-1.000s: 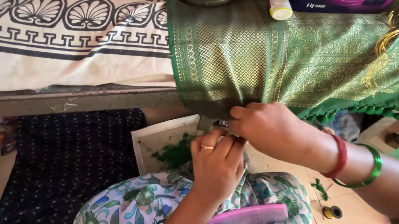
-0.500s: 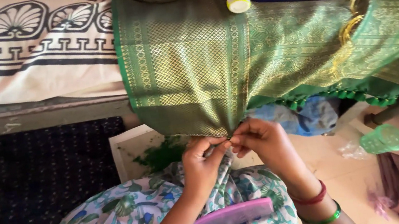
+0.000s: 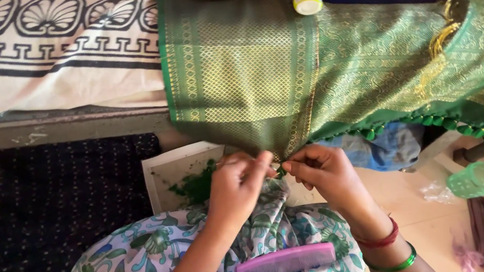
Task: Tying and trimming decorative tassels along the edge of a green saree.
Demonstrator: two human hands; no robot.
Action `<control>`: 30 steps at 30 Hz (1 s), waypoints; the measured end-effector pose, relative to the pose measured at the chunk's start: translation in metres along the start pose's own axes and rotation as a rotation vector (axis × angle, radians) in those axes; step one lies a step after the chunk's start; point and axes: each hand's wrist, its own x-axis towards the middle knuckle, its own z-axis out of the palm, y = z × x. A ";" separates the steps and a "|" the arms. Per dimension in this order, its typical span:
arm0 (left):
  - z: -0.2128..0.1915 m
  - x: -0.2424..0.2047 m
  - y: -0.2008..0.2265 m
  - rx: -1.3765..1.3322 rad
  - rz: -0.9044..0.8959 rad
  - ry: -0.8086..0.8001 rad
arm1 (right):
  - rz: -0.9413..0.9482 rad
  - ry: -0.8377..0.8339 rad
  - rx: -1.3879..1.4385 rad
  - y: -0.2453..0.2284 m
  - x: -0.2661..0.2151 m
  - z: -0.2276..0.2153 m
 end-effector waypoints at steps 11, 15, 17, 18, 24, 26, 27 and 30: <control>-0.012 0.005 0.011 0.134 0.084 -0.010 | -0.050 0.039 -0.108 -0.007 -0.002 0.004; -0.011 0.000 0.023 -0.027 -0.091 -0.039 | -0.082 0.036 -0.089 -0.007 -0.003 0.006; 0.001 -0.009 0.019 -0.118 -0.130 -0.080 | -0.093 0.057 -0.122 -0.008 -0.003 0.007; 0.007 -0.013 0.016 -0.211 -0.170 -0.123 | -0.103 0.079 -0.156 -0.008 -0.004 0.008; 0.013 -0.019 0.030 -0.111 0.295 -0.018 | -0.271 0.235 -0.428 -0.016 -0.017 0.008; 0.017 -0.018 0.027 -0.124 0.269 0.005 | -0.332 0.203 -0.459 -0.026 -0.027 0.007; 0.018 -0.017 0.025 -0.136 0.243 0.029 | -0.393 0.169 -0.490 -0.032 -0.031 0.007; 0.019 -0.019 0.024 -0.125 0.206 0.045 | -0.562 0.118 -0.569 -0.042 -0.043 0.007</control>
